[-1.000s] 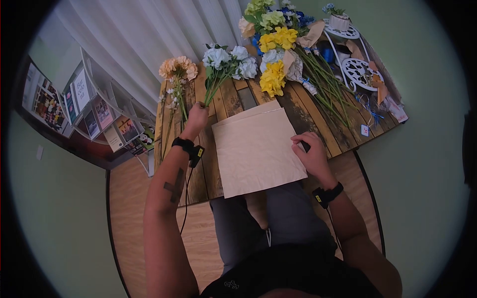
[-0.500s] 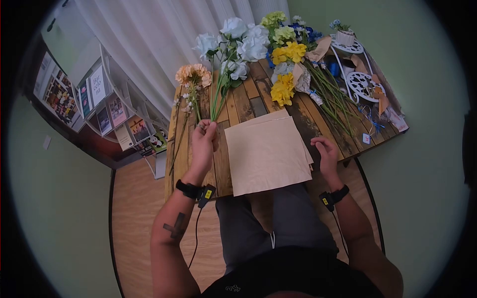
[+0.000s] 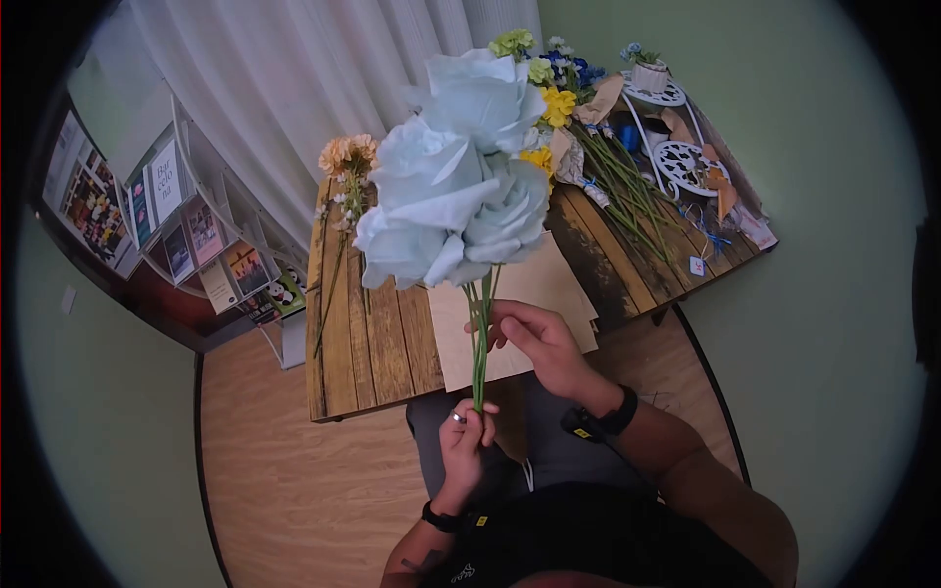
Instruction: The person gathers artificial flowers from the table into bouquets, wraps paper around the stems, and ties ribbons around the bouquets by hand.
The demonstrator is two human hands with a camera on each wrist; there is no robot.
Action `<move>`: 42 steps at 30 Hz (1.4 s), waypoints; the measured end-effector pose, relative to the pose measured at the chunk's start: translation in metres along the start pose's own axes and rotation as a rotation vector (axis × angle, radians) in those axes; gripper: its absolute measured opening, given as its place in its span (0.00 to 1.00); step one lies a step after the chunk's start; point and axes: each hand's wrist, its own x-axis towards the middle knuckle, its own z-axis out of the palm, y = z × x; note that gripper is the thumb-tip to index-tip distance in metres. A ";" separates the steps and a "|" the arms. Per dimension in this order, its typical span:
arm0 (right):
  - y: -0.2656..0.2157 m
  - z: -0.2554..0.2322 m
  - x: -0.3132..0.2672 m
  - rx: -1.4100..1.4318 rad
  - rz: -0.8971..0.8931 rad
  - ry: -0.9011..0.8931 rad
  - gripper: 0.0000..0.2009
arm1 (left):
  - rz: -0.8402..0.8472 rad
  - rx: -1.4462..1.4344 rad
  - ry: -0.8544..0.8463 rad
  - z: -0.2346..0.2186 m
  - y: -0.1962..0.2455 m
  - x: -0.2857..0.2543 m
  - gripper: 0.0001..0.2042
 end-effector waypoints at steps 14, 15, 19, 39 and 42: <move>0.020 0.003 -0.051 -0.201 -0.030 -0.150 0.18 | -0.262 0.046 -0.164 -0.017 -0.021 -0.024 0.17; 0.023 0.001 -0.056 -0.194 -0.028 -0.162 0.18 | -0.334 -0.070 -0.266 -0.017 -0.020 -0.024 0.17; 0.030 -0.005 -0.076 0.003 0.195 -0.051 0.21 | -0.444 -0.186 -0.433 -0.007 -0.025 -0.016 0.17; 0.031 -0.053 -0.114 -0.201 -0.033 0.289 0.22 | 0.110 1.824 0.321 -0.252 0.078 0.237 0.17; 0.028 -0.054 -0.121 -0.135 0.083 0.302 0.22 | -0.023 1.830 0.351 -0.269 0.072 0.248 0.12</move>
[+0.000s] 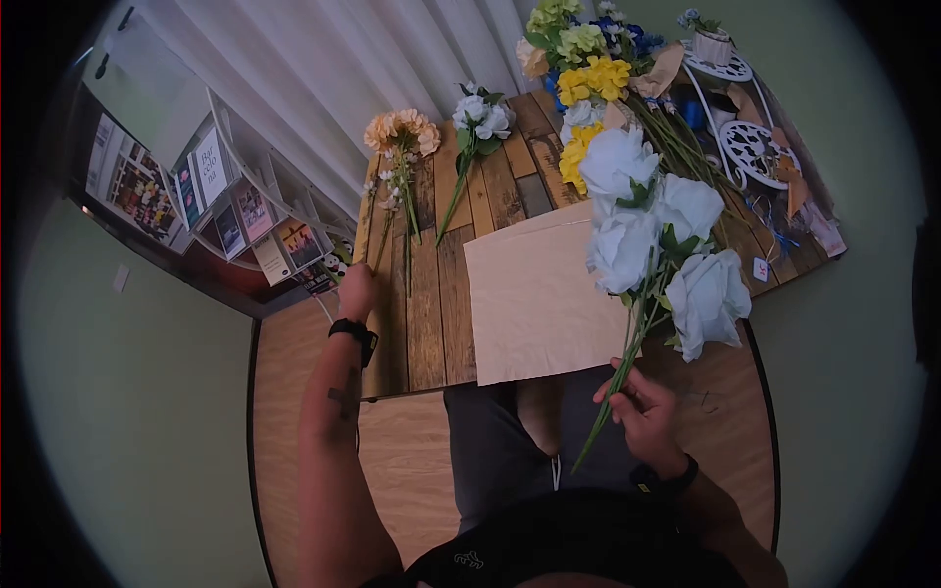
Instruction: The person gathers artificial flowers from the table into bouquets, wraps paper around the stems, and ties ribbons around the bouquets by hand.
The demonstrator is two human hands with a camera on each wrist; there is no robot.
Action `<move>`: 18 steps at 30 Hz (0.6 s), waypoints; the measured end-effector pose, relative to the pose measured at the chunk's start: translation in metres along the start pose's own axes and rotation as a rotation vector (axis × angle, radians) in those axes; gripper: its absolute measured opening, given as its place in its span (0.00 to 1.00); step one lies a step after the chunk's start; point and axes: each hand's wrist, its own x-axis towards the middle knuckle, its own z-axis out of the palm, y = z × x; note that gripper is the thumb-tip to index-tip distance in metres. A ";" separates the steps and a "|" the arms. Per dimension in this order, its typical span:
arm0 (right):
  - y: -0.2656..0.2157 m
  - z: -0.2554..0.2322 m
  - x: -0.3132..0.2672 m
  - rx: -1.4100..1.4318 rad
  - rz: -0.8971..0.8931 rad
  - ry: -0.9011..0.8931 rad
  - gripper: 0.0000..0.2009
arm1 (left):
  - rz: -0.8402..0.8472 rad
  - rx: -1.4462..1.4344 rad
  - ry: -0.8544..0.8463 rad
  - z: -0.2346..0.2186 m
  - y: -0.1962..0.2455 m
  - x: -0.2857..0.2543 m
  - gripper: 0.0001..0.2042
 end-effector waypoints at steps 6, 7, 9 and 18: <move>-0.008 -0.003 -0.007 0.021 -0.042 -0.004 0.22 | -0.110 -0.032 0.047 0.002 -0.014 -0.010 0.09; -0.009 -0.003 -0.008 0.043 -0.029 -0.003 0.22 | -0.118 -0.104 -0.005 -0.003 -0.021 -0.015 0.09; -0.010 -0.001 -0.010 0.064 -0.011 -0.003 0.22 | -0.128 -0.176 -0.060 -0.014 -0.029 -0.030 0.10; -0.015 0.030 0.004 0.059 0.032 -0.098 0.21 | -0.141 -1.035 0.071 -0.106 0.032 -0.171 0.03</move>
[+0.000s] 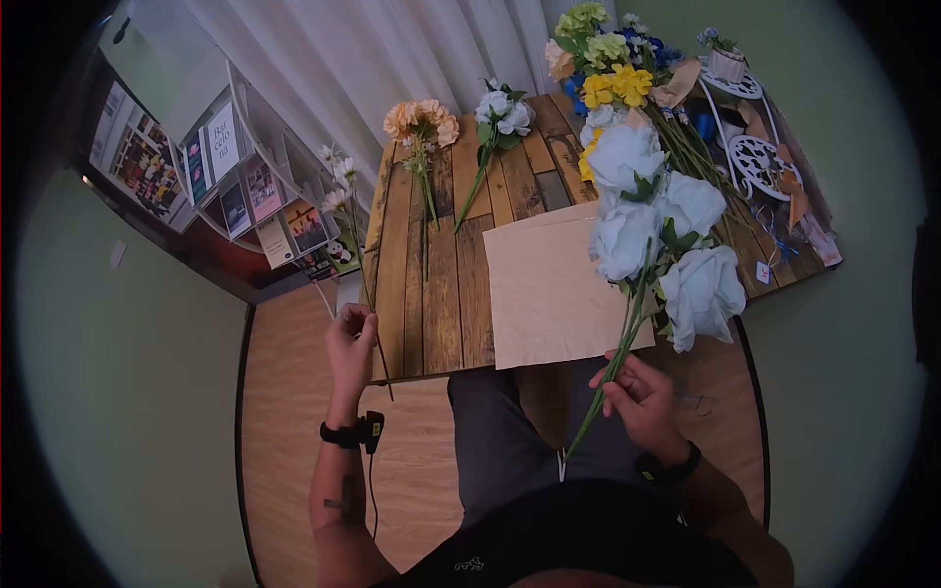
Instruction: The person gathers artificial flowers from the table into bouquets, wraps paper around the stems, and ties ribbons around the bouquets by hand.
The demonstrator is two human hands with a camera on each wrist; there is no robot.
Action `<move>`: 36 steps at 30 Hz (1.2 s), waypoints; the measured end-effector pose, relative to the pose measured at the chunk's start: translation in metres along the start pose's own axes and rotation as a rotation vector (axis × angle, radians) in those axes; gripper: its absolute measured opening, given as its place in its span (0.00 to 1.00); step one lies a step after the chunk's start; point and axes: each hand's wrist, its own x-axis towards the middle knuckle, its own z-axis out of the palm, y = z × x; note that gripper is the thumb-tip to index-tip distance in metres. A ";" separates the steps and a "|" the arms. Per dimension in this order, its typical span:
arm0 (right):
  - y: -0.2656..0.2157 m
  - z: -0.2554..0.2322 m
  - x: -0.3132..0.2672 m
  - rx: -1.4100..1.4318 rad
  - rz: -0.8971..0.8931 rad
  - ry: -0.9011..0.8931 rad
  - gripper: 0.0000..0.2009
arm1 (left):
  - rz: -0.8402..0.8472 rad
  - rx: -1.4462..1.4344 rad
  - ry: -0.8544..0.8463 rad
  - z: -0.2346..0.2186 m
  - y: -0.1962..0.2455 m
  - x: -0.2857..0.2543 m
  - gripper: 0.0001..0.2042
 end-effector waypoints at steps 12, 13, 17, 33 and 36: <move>-0.020 0.064 0.040 -0.070 -0.043 -0.149 0.23 | 0.341 -0.139 -0.050 0.122 0.086 -0.149 0.05; -0.022 0.066 0.040 -0.088 -0.042 -0.159 0.23 | 0.339 -0.156 -0.039 0.128 0.087 -0.151 0.05; -0.024 0.069 0.033 -0.082 -0.058 -0.165 0.25 | 0.411 -0.144 -0.063 0.143 0.083 -0.156 0.08; -0.019 0.039 0.007 -0.059 -0.026 0.122 0.15 | 0.503 0.085 -0.396 0.147 0.088 -0.161 0.08; -0.022 0.022 0.007 -0.071 0.026 0.134 0.16 | 0.386 0.137 -0.457 0.135 0.085 -0.126 0.08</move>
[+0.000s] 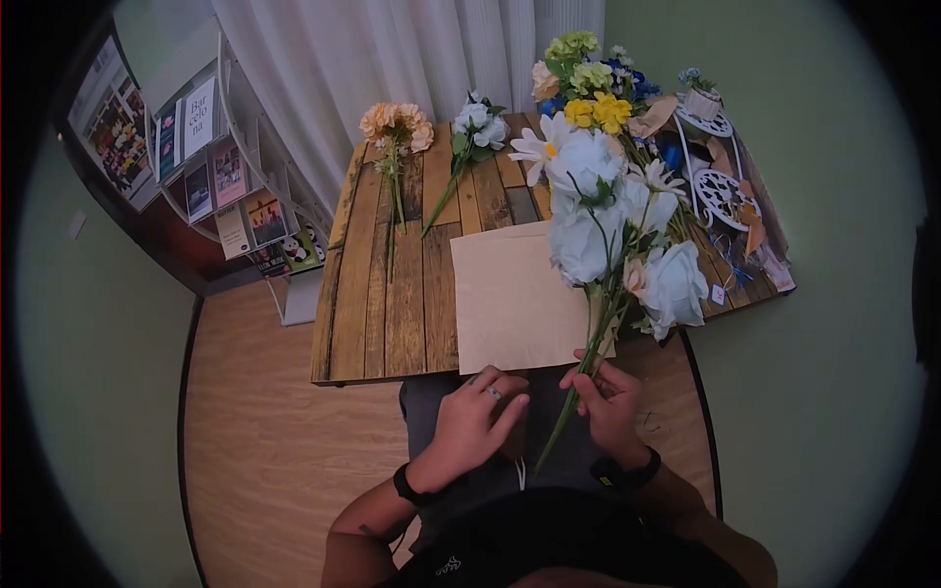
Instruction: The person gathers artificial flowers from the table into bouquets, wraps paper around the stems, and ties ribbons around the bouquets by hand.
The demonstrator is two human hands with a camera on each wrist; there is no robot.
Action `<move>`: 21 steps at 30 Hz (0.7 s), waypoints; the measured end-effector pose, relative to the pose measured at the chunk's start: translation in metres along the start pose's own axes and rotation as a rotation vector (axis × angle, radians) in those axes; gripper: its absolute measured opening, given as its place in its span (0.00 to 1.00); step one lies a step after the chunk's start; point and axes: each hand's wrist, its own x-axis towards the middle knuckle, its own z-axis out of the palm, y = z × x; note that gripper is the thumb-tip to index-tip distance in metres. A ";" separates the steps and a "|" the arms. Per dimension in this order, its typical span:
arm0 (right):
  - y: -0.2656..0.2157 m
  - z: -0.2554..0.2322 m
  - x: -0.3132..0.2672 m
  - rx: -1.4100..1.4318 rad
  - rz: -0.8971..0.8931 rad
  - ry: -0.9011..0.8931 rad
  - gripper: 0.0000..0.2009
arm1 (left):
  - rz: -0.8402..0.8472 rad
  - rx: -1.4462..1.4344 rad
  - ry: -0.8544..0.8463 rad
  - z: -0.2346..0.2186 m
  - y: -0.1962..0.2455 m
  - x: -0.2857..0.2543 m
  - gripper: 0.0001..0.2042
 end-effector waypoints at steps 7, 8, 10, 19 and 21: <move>0.022 -0.026 -0.003 0.002 -0.016 0.089 0.16 | -0.139 0.329 0.037 -0.070 -0.100 0.105 0.11; 0.025 -0.026 -0.004 0.008 -0.012 0.099 0.17 | -0.174 0.362 0.033 -0.079 -0.122 0.121 0.12; 0.028 -0.027 -0.004 0.032 -0.002 0.110 0.17 | -0.061 0.601 0.044 -0.098 -0.166 0.151 0.12; 0.031 -0.035 -0.010 0.033 0.031 0.138 0.17 | -0.370 0.731 0.119 -0.117 -0.294 0.211 0.12; 0.030 -0.038 -0.013 0.023 0.023 0.139 0.17 | -0.348 0.709 0.148 -0.116 -0.309 0.213 0.11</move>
